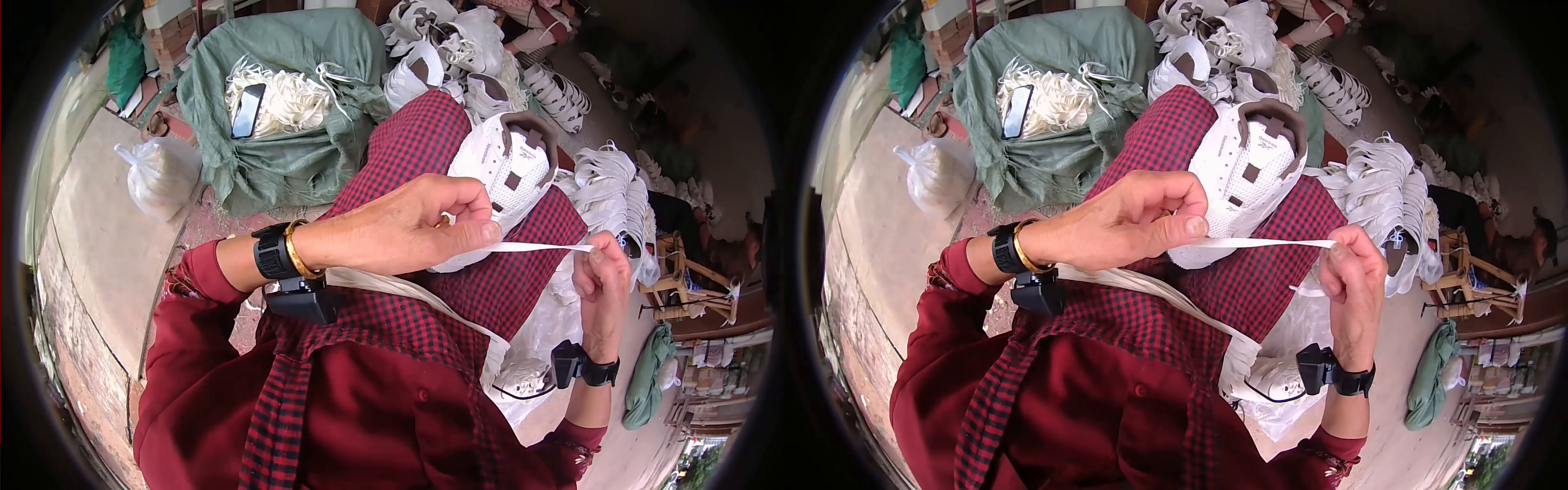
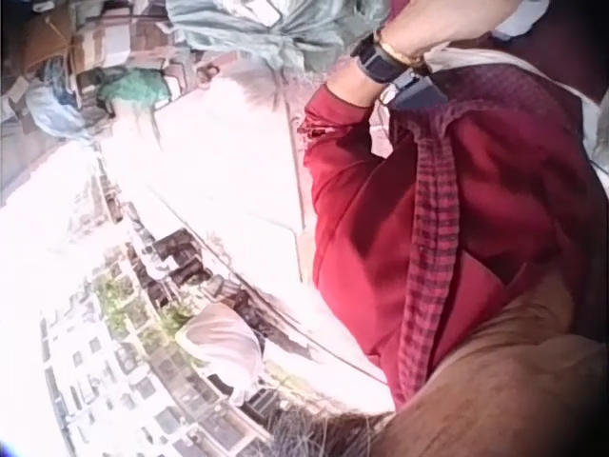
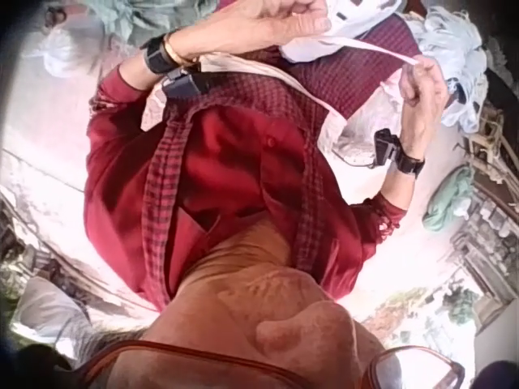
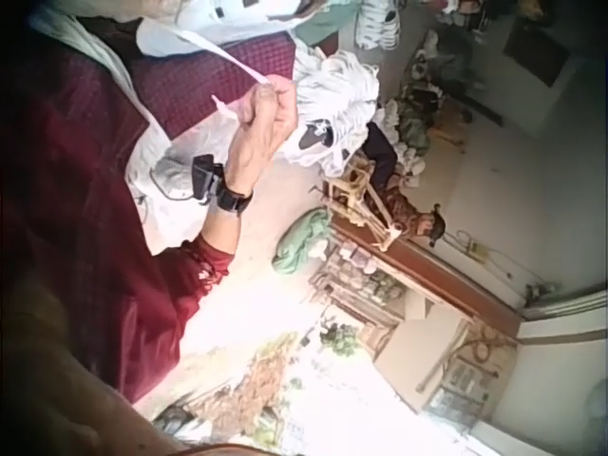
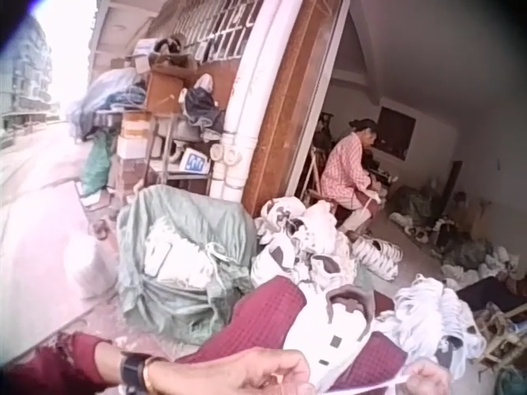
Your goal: The person is lacing a white athletic shoe while sitting among many other shoe components.
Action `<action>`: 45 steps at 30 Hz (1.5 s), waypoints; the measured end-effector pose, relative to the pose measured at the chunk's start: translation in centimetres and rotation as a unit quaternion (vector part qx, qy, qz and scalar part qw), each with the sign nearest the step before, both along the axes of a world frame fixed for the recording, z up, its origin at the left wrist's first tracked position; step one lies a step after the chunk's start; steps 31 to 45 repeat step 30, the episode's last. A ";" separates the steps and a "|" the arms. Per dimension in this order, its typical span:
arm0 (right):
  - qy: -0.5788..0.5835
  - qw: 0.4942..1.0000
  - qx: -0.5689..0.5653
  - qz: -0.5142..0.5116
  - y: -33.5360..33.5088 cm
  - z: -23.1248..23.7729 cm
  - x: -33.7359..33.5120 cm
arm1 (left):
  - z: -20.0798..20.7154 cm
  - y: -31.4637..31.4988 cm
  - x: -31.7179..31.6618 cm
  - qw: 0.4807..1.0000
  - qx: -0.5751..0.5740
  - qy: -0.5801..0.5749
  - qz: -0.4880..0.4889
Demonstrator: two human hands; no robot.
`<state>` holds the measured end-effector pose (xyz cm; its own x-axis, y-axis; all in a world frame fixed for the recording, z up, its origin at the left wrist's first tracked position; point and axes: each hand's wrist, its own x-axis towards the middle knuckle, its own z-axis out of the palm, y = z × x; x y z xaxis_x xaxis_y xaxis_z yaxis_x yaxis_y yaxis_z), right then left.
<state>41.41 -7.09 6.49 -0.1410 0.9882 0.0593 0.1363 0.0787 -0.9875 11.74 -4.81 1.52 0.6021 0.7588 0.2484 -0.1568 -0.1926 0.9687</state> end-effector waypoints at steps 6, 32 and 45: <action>0.001 0.974 0.074 -0.214 4.4 -4.9 11.1 | 2.3 1.1 -3.5 0.966 0.108 0.231 0.042; -0.446 0.764 0.139 -0.446 7.8 -25.7 36.4 | 10.8 2.8 1.2 0.958 0.280 -0.063 0.011; -0.446 0.764 0.139 -0.446 7.8 -25.7 36.4 | 10.8 2.8 1.2 0.958 0.280 -0.063 0.011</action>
